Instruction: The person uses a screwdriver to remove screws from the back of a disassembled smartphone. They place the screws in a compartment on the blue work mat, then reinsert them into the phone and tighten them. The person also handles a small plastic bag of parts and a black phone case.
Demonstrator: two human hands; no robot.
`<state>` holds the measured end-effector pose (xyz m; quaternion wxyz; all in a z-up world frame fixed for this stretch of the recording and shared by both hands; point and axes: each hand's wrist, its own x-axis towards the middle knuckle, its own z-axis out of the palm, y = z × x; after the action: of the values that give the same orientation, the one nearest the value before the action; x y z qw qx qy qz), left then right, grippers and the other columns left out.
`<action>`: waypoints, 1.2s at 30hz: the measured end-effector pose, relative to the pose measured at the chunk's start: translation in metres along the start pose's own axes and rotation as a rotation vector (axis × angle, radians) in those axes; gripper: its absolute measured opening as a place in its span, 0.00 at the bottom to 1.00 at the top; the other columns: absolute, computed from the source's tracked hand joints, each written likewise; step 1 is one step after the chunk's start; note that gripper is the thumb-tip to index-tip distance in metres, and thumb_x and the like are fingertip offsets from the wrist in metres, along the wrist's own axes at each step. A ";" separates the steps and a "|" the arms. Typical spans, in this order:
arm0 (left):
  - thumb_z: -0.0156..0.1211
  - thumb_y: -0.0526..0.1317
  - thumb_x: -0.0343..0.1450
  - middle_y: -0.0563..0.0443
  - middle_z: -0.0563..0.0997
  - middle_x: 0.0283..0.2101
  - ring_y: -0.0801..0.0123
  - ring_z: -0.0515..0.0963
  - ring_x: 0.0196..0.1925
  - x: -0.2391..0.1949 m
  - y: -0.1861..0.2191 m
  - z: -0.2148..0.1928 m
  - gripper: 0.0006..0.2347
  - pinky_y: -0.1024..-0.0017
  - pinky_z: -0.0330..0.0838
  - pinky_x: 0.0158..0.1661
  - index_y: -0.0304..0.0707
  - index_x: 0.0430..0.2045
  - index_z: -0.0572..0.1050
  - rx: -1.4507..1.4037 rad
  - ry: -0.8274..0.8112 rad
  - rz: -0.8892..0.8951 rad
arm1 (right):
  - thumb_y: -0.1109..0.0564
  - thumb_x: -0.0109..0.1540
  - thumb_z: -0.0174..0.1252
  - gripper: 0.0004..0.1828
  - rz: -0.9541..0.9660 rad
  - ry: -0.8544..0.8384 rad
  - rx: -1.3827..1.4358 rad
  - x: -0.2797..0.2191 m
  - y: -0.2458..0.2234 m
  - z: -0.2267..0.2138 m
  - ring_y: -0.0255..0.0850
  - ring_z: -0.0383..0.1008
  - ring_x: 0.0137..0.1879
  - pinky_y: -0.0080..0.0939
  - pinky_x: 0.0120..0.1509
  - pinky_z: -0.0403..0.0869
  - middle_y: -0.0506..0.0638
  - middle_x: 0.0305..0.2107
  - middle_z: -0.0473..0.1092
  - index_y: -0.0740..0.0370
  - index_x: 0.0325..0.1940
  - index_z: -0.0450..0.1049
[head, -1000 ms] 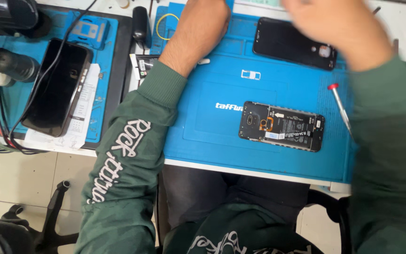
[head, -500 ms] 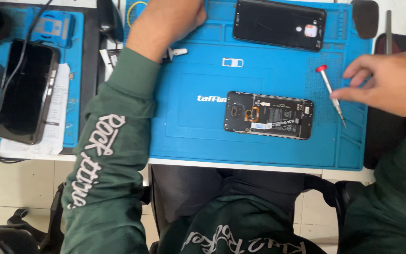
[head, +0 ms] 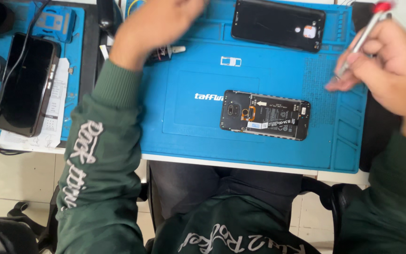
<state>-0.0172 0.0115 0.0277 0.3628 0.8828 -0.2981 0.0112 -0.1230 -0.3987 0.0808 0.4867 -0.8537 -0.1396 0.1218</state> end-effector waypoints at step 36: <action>0.54 0.37 0.79 0.53 0.79 0.40 0.78 0.74 0.39 -0.031 0.086 0.086 0.08 0.81 0.71 0.41 0.30 0.41 0.77 -1.514 -0.412 -0.394 | 0.77 0.67 0.50 0.21 -0.627 0.184 0.075 0.006 -0.035 0.096 0.55 0.78 0.54 0.53 0.62 0.82 0.70 0.44 0.67 0.65 0.52 0.46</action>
<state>-0.1057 -0.0763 0.0112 0.7952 0.4185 -0.1245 -0.4208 -0.1549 -0.3034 0.0630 0.5422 -0.7581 -0.3463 -0.1067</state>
